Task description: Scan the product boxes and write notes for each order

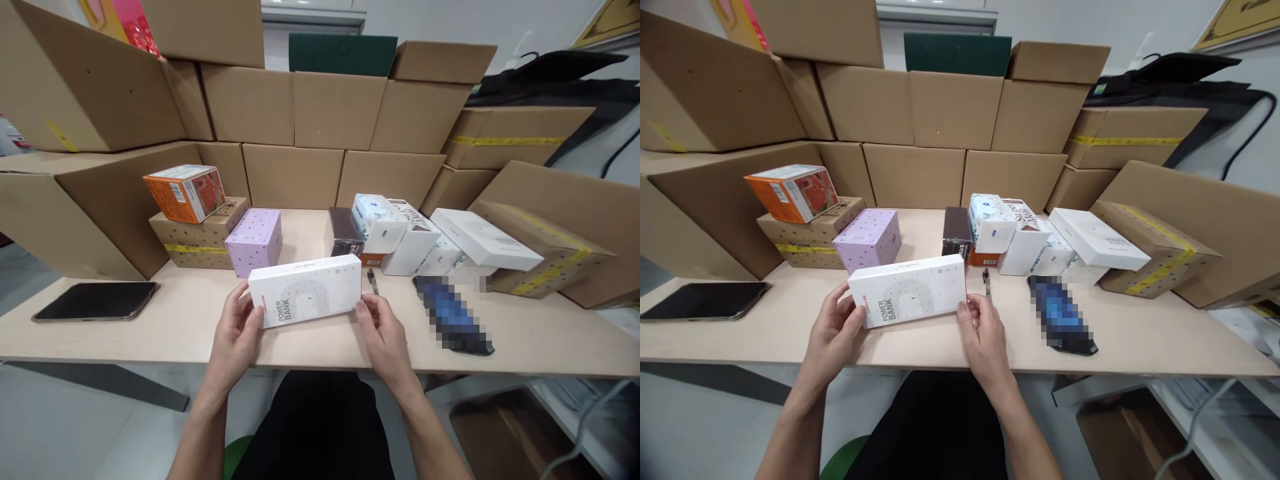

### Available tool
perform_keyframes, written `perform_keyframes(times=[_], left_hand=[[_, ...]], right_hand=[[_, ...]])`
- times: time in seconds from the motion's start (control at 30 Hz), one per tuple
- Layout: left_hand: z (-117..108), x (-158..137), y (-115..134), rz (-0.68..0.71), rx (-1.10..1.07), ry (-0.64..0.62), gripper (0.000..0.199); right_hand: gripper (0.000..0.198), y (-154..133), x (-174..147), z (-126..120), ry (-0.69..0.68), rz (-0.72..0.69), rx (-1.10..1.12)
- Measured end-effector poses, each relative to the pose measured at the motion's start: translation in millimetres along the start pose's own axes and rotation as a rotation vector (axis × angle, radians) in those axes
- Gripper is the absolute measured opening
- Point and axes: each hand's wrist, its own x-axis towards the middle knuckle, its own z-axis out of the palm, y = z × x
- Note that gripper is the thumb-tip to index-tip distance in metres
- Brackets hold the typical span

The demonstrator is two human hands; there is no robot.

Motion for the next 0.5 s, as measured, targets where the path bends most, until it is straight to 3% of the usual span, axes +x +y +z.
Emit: perform_keyframes(times=[0.2, 0.37, 0.5], left_hand=[[-2.7, 1.8, 1.9, -0.024, 0.079, -0.047, 0.06], [-1.9, 3.9, 5.0, -0.015, 0.304, 0.049, 0.045], [1.8, 5.0, 5.4, 0.086, 0.379, 0.032, 0.035]], right_hand=[[0.037, 0.7, -3.3, 1.6, 0.032, 0.004, -0.052], [0.036, -3.0, -10.8, -0.8, 0.078, 0.0, -0.091], [0.039, -3.2, -12.5, -0.9, 0.122, -0.009, -0.108]])
